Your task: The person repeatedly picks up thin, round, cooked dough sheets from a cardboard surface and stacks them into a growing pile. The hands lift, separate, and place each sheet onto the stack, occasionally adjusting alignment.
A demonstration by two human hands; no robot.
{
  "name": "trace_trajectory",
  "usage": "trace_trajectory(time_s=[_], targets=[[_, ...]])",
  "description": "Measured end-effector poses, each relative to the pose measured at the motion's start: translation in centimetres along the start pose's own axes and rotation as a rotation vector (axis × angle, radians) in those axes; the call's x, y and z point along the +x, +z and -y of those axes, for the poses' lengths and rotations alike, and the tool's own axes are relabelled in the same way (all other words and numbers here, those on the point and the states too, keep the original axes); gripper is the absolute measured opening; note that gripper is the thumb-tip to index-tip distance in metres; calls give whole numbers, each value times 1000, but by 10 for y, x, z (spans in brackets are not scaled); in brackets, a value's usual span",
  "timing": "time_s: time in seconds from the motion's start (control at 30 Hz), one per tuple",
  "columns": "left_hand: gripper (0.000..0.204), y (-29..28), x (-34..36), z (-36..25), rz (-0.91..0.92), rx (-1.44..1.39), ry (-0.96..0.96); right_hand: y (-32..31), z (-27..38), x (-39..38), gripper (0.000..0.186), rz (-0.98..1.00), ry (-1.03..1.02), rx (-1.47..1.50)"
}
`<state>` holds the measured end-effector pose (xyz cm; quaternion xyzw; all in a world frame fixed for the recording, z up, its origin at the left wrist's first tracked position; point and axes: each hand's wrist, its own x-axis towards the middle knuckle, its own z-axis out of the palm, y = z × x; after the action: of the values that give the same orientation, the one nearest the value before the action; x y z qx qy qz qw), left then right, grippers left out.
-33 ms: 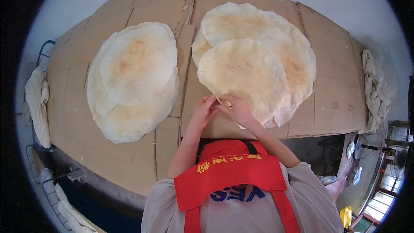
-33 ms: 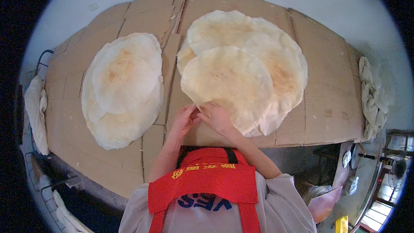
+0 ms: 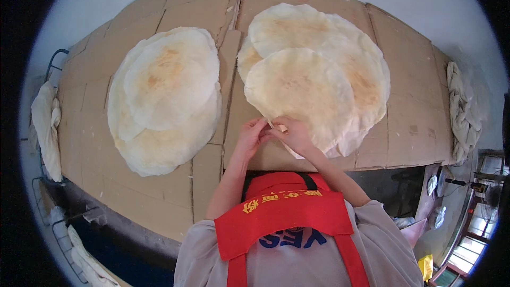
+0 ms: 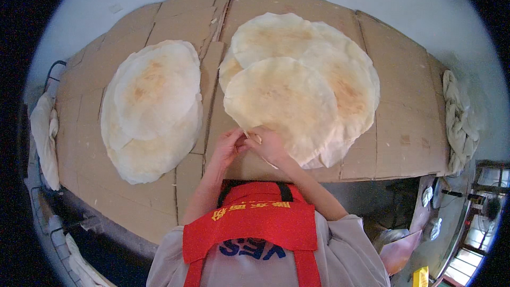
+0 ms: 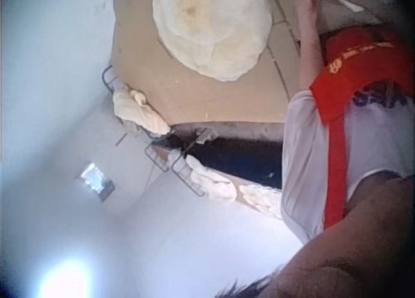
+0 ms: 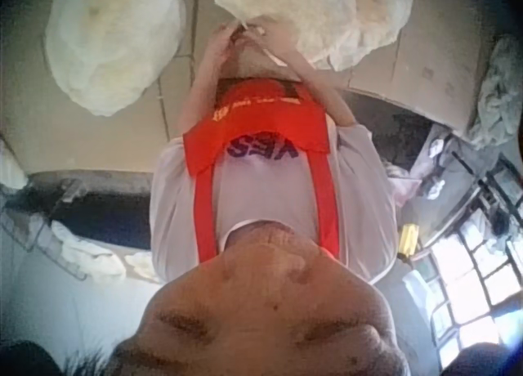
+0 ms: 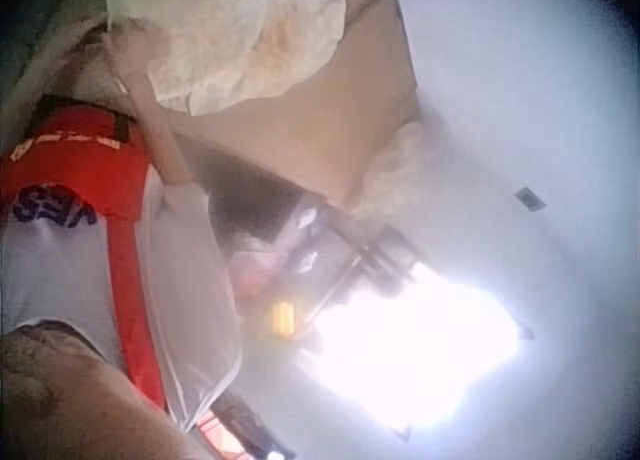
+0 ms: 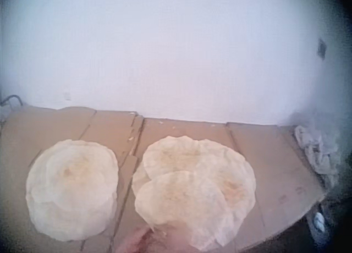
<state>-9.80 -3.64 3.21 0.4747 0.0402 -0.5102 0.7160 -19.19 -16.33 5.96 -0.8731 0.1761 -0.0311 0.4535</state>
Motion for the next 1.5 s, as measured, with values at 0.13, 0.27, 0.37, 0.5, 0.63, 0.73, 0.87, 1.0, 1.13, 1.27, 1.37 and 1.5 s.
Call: trace_trajectory(time_s=[0.13, 0.27, 0.37, 0.5, 0.63, 0.73, 0.87, 1.0, 1.13, 1.27, 1.37, 1.5], targets=[[24, 3, 5, -1, -81, 50, -13, 8, -16, 3, 20, -61, 51, 154], [20, -12, 15, 13, -200, 127, 58, 17, -14, 6, 16, -108, 48, 29], [23, 6, 18, 12, -444, 450, 90, 12, 9, 3, 13, -133, 52, -92], [23, -2, 33, 27, -509, 740, 341, 5, -36, 14, 10, -274, -137, -208], [22, -16, 9, 5, -383, 500, 63, -65, -18, 27, 9, -156, 132, -148], [23, -8, 19, 0, -332, 566, 129, -63, -24, 24, 10, -6, 98, -201], [26, 1, 49, -8, -456, 830, 392, -28, -11, 23, 15, -61, 48, 25], [26, 34, 42, -26, -430, 1188, 464, -21, 10, 40, 16, -237, -77, -274], [23, 35, 31, -37, -290, 827, 615, -63, -6, 59, 15, -182, 117, -142], [25, -2, 31, -41, -430, 697, 341, -117, -61, 59, 17, -213, 280, 25], [36, -5, 32, -50, -420, 888, 362, -97, -37, 60, 24, -101, 219, -28], [51, -1, 49, -47, -546, 1207, 521, -69, -46, 61, 31, 94, 240, 118]])
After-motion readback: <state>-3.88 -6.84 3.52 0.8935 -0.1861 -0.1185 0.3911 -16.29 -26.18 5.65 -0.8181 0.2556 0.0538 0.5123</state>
